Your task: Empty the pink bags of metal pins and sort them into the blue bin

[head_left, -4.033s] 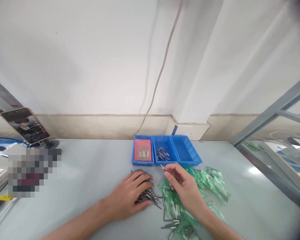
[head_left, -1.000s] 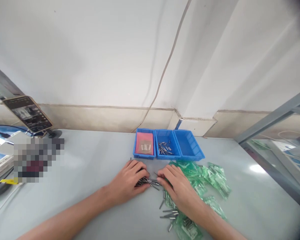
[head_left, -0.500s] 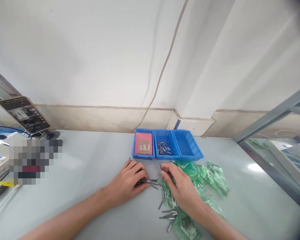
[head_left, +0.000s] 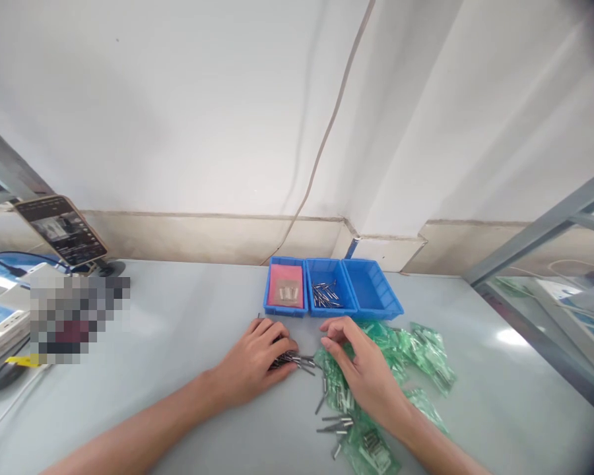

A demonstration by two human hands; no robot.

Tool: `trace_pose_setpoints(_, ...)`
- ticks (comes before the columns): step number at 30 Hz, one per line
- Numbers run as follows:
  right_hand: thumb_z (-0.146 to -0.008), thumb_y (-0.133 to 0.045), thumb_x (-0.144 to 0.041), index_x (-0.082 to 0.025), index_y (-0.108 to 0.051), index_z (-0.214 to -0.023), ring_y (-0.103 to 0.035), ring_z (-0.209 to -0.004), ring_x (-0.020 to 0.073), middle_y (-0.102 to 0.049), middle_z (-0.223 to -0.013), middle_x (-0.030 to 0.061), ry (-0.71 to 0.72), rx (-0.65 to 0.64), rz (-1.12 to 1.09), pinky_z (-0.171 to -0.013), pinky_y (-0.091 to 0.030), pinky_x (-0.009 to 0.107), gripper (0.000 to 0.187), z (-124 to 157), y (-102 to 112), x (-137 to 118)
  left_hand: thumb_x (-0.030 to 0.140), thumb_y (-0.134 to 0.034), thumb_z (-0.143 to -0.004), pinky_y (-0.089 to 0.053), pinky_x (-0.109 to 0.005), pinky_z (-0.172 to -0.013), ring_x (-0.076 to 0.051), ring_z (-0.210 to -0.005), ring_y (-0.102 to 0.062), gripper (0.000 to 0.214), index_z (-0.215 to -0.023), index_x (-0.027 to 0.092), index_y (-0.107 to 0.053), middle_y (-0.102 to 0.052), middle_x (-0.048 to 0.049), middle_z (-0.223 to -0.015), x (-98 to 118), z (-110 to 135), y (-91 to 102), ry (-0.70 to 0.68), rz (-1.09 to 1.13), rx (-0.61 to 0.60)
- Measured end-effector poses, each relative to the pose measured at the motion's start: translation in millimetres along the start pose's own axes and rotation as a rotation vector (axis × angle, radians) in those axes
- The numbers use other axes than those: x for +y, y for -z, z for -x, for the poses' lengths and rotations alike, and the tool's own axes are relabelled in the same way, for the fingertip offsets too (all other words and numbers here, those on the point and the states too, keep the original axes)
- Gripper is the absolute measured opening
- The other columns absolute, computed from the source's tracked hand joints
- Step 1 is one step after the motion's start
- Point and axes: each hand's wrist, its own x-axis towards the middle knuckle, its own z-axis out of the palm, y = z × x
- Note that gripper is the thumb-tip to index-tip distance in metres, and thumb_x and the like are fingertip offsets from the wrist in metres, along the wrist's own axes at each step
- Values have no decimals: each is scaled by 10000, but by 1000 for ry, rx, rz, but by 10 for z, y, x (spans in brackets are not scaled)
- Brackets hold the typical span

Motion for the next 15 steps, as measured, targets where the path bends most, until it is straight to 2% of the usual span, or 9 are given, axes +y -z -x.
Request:
trace_pose_setpoints(3, -1105, -534, -328, -267, -562, -975, -604, -844, 201, -630, -980, 14, 22, 26, 29, -776, -497, 306, 147, -9, 4, 4, 299, -654, -1079, -434, -405, -949, -241, -1015, -566, 92, -1137, 229, -667, -663, -48, -1106, 3, 5, -1, -1, 1, 8)
trace_pose_setpoints(6, -1101, -542, -356, -266, -568, -959, -579, -790, 204, -602, -867, -4, -22, 41, 26, -717, -475, 300, 170, -20, 14, 13, 292, -657, -1077, -434, -404, -956, -239, -1019, -569, 80, -1127, 231, -667, -665, -45, -1117, 6, 9, 1, -7, 1, 9)
trace_pose_setpoints(15, -1062, -618, -368, -257, -651, -998, -641, -840, 203, -699, -925, 6, -112, 13, -89, -739, -477, 308, 133, -31, 10, 48, 302, -627, -1093, -431, -413, -980, -237, -1015, -562, 90, -1078, 216, -648, -668, -45, -1105, -16, 7, -22, -8, 8, 4)
